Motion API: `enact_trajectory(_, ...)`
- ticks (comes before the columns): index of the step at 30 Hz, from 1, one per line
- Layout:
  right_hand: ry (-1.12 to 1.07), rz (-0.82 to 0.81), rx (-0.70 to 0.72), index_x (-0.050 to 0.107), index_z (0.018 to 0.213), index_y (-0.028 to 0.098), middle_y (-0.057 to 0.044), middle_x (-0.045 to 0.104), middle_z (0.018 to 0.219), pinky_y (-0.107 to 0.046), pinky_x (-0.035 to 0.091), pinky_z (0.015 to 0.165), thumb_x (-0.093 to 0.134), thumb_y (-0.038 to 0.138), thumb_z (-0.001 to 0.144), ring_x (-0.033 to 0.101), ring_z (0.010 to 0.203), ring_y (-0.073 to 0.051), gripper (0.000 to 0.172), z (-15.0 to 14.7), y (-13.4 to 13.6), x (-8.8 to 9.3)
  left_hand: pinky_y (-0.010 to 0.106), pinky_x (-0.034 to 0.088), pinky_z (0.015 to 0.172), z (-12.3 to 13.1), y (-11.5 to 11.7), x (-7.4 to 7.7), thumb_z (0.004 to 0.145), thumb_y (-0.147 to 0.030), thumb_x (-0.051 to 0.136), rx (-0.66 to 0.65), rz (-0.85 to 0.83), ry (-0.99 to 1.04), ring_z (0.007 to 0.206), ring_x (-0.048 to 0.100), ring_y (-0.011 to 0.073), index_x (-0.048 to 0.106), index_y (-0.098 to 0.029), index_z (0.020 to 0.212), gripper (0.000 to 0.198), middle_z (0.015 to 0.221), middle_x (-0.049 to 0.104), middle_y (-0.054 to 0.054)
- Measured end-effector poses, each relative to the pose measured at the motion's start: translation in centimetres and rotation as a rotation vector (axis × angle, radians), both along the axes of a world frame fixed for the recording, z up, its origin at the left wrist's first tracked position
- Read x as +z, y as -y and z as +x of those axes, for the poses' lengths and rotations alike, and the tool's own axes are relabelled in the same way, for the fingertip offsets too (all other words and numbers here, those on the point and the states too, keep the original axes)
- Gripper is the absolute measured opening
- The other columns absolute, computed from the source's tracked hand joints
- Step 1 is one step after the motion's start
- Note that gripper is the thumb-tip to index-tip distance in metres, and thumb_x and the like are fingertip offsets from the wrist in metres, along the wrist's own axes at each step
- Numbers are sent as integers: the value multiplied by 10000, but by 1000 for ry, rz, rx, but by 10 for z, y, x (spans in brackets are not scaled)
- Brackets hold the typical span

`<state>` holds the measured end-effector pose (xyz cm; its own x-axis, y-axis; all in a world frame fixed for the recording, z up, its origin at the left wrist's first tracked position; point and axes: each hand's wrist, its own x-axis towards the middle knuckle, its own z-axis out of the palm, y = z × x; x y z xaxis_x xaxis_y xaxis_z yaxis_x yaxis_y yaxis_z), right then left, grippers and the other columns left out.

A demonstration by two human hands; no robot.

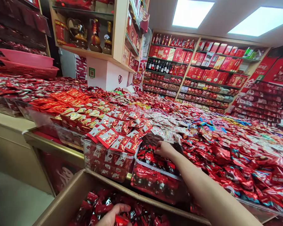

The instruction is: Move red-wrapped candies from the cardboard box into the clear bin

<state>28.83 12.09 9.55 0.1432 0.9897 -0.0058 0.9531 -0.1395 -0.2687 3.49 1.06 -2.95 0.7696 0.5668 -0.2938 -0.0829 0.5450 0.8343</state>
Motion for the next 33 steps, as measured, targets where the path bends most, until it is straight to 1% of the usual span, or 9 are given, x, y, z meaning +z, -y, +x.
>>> enact_trajectory(5, 97, -63, 12, 629, 711, 167, -40, 615, 655, -230, 342, 523, 595, 269, 622, 544, 625, -156, 140, -2, 2, -3, 194, 284, 508, 3, -1, -17, 485, -77, 607, -16, 26, -22, 513, 475, 60, 393, -196, 899, 482, 689, 526, -21)
enact_trajectory(9, 132, -69, 23, 635, 726, 160, -54, 628, 666, -227, 343, 504, 572, 308, 657, 552, 615, -159, 175, 0, 0, -5, 187, 275, 488, 6, -2, -20, 442, -27, 603, 3, -3, 0, 510, 467, 49, 382, -199, 924, 557, 724, 516, -17)
enact_trajectory(15, 172, 51, 46, 618, 763, 147, -81, 625, 732, -255, 351, 587, 528, 322, 704, 544, 689, -181, 206, -12, 16, 35, 229, 366, 599, 4, 11, 23, 465, -26, 621, 154, -52, 167, 828, 550, 171, 362, -212, 954, 584, 891, 529, 31)
enact_trajectory(18, 132, 300, 118, 582, 846, 185, -55, 607, 767, -266, 353, 618, 453, 365, 757, 530, 702, -170, 239, -33, 58, 59, 312, 366, 771, 0, 17, 44, 559, -28, 610, 162, -65, 214, 901, 540, 176, 393, -195, 933, 463, 994, 531, 63)
enact_trajectory(20, -2, 470, 214, 567, 837, 218, -29, 593, 729, -256, 374, 591, 465, 374, 753, 524, 643, -148, 204, -53, 99, 60, 340, 353, 811, -1, 19, 50, 588, -26, 608, 138, -101, 241, 893, 549, 173, 400, -194, 931, 435, 1028, 526, 69)
enact_trajectory(24, -308, 273, 436, 550, 857, 264, -29, 578, 757, -251, 432, 592, 466, 285, 769, 537, 673, -154, 124, -92, 175, 11, 257, 377, 736, 0, 21, 53, 608, -33, 605, 120, -148, 264, 833, 555, 134, 422, -195, 970, 437, 956, 551, 37)
enact_trajectory(28, -438, 210, 429, 433, 1089, 249, -87, 492, 1035, -308, 435, 755, 513, 292, 741, 492, 924, -213, 360, -107, 203, -54, 209, 375, 570, 4, 25, 52, 707, -166, 537, 89, -245, 261, 718, 527, 110, 465, -195, 974, 278, 850, 537, 16)
enact_trajectory(30, -485, 205, 398, 407, 1111, 251, -84, 462, 1068, -305, 418, 788, 522, 306, 739, 469, 957, -209, 393, -107, 202, -67, 220, 374, 575, 6, 27, 51, 736, -210, 501, 105, -240, 227, 703, 513, 109, 485, -170, 954, 222, 835, 525, 25)
enact_trajectory(33, -572, 158, 355, 441, 1056, 250, -65, 480, 1002, -283, 417, 760, 499, 312, 756, 482, 895, -186, 311, -101, 199, -68, 220, 363, 599, 6, 28, 51, 734, -224, 510, 51, -136, 118, 694, 493, 97, 464, -176, 1007, 281, 838, 511, 17)
